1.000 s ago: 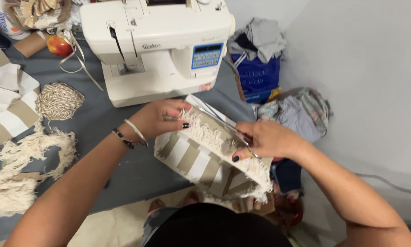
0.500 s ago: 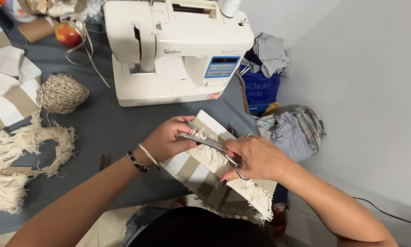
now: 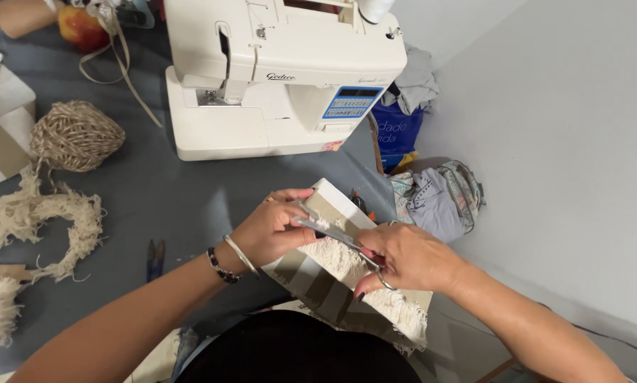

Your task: Trimming the decorative fringe on a fabric basket using scissors

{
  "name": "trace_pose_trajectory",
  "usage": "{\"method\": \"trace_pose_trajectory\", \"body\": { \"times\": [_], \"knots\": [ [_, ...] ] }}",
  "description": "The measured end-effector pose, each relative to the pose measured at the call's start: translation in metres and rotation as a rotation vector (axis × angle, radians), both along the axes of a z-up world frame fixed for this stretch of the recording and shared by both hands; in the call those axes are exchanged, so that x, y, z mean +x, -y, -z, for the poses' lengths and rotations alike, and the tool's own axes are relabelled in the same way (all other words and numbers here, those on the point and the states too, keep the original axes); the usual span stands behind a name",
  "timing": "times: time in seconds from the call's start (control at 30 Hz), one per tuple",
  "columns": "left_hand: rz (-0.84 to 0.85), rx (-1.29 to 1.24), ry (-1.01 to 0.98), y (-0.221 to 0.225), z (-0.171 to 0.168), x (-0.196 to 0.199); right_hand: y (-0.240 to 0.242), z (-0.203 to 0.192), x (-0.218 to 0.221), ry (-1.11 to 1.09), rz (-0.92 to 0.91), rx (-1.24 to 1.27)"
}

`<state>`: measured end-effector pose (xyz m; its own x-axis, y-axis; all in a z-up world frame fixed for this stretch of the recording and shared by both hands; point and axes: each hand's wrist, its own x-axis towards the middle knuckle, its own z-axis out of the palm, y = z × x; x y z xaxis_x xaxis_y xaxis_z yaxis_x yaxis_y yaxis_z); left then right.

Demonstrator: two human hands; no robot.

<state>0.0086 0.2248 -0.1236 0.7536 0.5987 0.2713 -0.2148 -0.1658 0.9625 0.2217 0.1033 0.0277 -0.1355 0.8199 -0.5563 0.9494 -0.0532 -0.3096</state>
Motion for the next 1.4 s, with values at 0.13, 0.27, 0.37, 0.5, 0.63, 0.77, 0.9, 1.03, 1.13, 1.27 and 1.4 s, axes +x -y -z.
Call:
{"method": "trace_pose_trajectory", "body": {
  "times": [0.13,0.27,0.37,0.5,0.63,0.77,0.9,1.03,1.13,1.27,1.4],
  "knots": [
    [-0.013,-0.099,-0.026,0.005,-0.006,-0.004,-0.012,-0.004,-0.007,-0.058,-0.001,0.009],
    [-0.001,-0.02,-0.049,0.007,0.001,-0.002,-0.005,0.012,0.005,-0.074,-0.032,0.047],
    [-0.003,0.009,-0.077,0.006,0.005,-0.004,-0.009,0.013,0.004,-0.093,-0.092,0.08],
    [-0.053,-0.071,-0.075,0.01,0.004,-0.008,-0.022,-0.008,-0.011,-0.168,-0.08,0.052],
    [-0.009,-0.021,-0.118,0.011,0.022,-0.005,-0.014,0.019,0.003,-0.154,-0.148,0.189],
    [0.003,0.047,-0.172,0.009,0.017,-0.009,-0.008,0.027,0.028,-0.349,0.075,0.115],
    [0.024,0.125,-0.278,0.006,-0.034,-0.02,-0.015,-0.036,0.01,-0.303,0.152,0.052],
    [0.097,0.281,-0.335,-0.002,-0.05,-0.017,0.021,-0.019,0.037,-0.229,0.194,-0.049],
    [0.11,0.397,-0.434,0.003,-0.051,-0.012,0.04,-0.019,0.036,-0.159,0.284,-0.123],
    [0.088,0.454,-0.406,0.009,-0.046,-0.007,0.058,-0.016,0.033,-0.053,0.29,-0.159],
    [0.052,0.445,-0.372,0.007,-0.039,-0.012,0.07,-0.014,0.026,-0.027,0.304,-0.144]
  ]
}}
